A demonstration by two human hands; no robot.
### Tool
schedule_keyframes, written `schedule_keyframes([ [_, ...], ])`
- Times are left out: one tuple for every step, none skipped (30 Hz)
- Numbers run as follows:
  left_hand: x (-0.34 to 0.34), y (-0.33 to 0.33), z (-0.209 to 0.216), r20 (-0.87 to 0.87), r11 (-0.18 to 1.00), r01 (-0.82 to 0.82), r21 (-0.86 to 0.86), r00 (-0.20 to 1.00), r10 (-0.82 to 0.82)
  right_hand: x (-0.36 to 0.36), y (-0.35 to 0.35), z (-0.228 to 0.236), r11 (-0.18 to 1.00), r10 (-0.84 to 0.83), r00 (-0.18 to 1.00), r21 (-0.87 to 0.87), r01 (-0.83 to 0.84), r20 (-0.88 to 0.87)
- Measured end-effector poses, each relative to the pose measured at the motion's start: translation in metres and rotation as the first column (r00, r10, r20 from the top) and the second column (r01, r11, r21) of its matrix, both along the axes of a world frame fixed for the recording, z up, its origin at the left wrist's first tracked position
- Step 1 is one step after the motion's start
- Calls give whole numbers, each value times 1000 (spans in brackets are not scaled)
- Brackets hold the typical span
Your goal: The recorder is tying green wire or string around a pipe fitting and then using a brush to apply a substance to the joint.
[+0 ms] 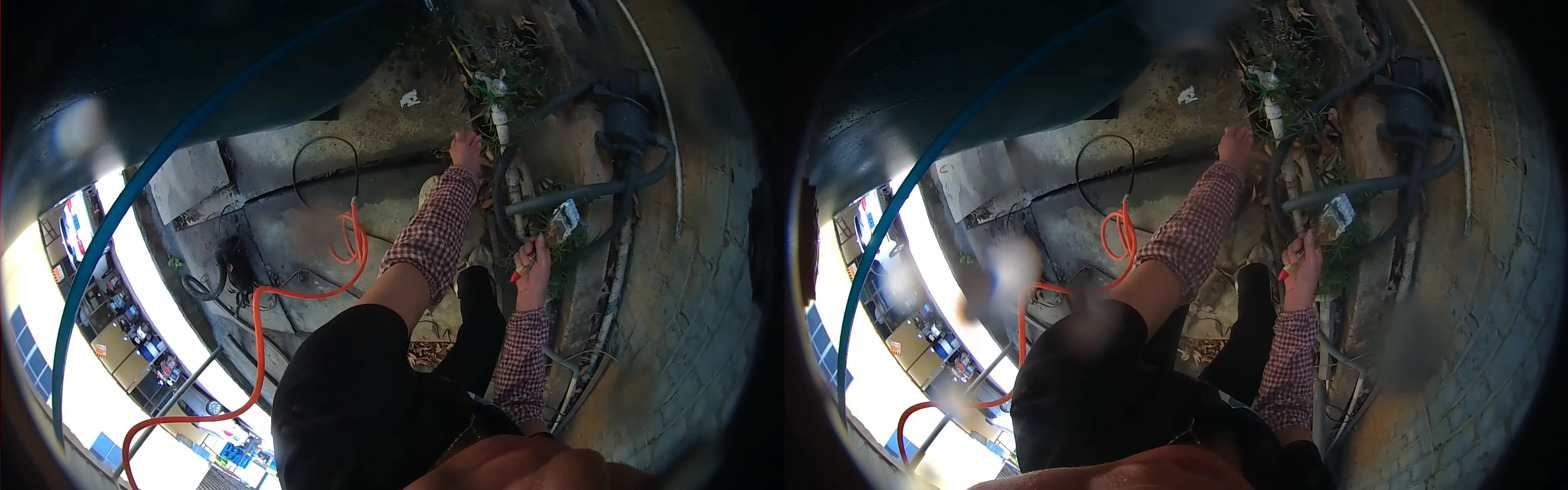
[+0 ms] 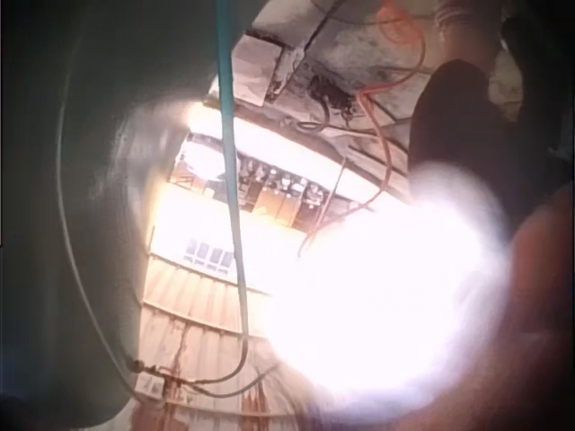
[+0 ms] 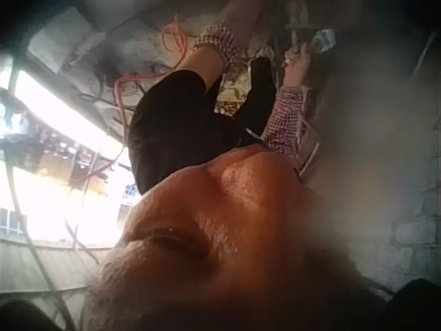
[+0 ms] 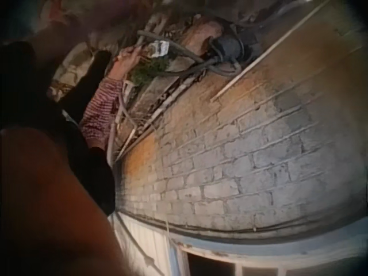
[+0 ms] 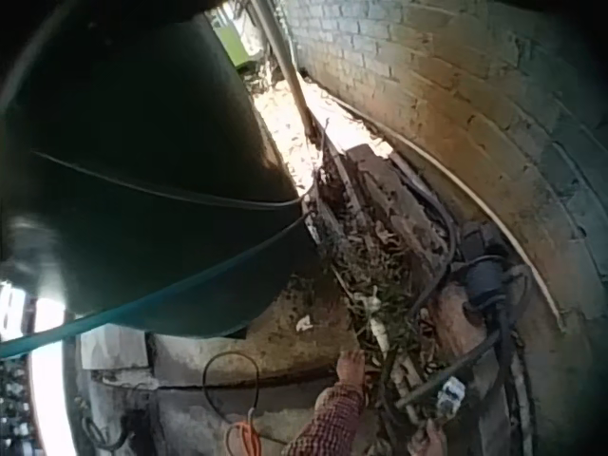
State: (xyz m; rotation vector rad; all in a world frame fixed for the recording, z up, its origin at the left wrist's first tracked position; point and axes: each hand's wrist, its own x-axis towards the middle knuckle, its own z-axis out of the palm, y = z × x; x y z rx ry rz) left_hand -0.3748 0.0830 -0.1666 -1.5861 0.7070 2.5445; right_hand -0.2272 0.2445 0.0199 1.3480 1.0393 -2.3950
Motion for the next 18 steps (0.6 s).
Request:
schedule_keyframes([
  [-13,13,1,-19,1000,-4,21,1000,4,4,2,-9,1000,-4,1000,17,4,16],
  [-24,20,-2,-44,999,-15,33,999,16,6,2,-17,999,-32,999,-9,32,-9],
  [-38,16,-10,-52,999,-27,26,998,28,0,-5,-26,998,-52,997,-51,49,-49],
  [-50,11,-18,-61,996,-66,60,996,70,-6,-12,-36,998,-39,998,-59,35,-56],
  [-61,2,-28,-71,990,-109,90,991,115,-12,-20,-49,1000,-22,997,-15,21,-69],
  [-70,5,-32,-60,988,-117,98,991,123,-12,-15,-57,998,-15,998,53,18,-65],
  [-81,6,-36,-92,987,-125,105,987,135,-17,-9,-67,998,-5,998,61,9,-56],
  [-83,4,-44,-116,988,-116,106,985,129,-21,-9,-76,996,-26,997,80,31,-73],
  [-83,6,-47,-96,987,-114,114,988,125,-23,-5,-82,993,-41,995,106,50,-91],
  [-82,6,-51,-109,985,-142,93,982,152,-19,-6,-86,992,-43,996,114,51,-74],
  [-81,8,-52,-126,982,-174,75,975,182,-17,-6,-87,993,-62,996,98,69,-70],
  [-78,3,-53,-115,981,-179,77,975,187,-15,-10,-88,993,-79,995,77,84,-68],
  [-73,-3,-52,-23,966,-255,47,966,257,-13,-14,-91,996,-70,995,57,74,-69],
  [-61,-9,-55,71,943,-334,-1,940,333,-11,-17,-90,997,-57,997,50,60,-51],
  [-47,-11,-55,91,916,-401,-14,912,401,-10,-20,-90,994,-85,995,72,88,-42],
  [-28,-18,-55,101,910,-414,-29,904,415,-9,-23,-91,989,-112,993,93,115,-35],
  [-4,-23,-56,140,888,-453,-80,877,460,-8,-27,-87,990,-105,994,89,106,-21],
  [18,-24,-51,183,867,-481,-127,848,498,-5,-27,-90,987,-116,993,106,117,-10],
])
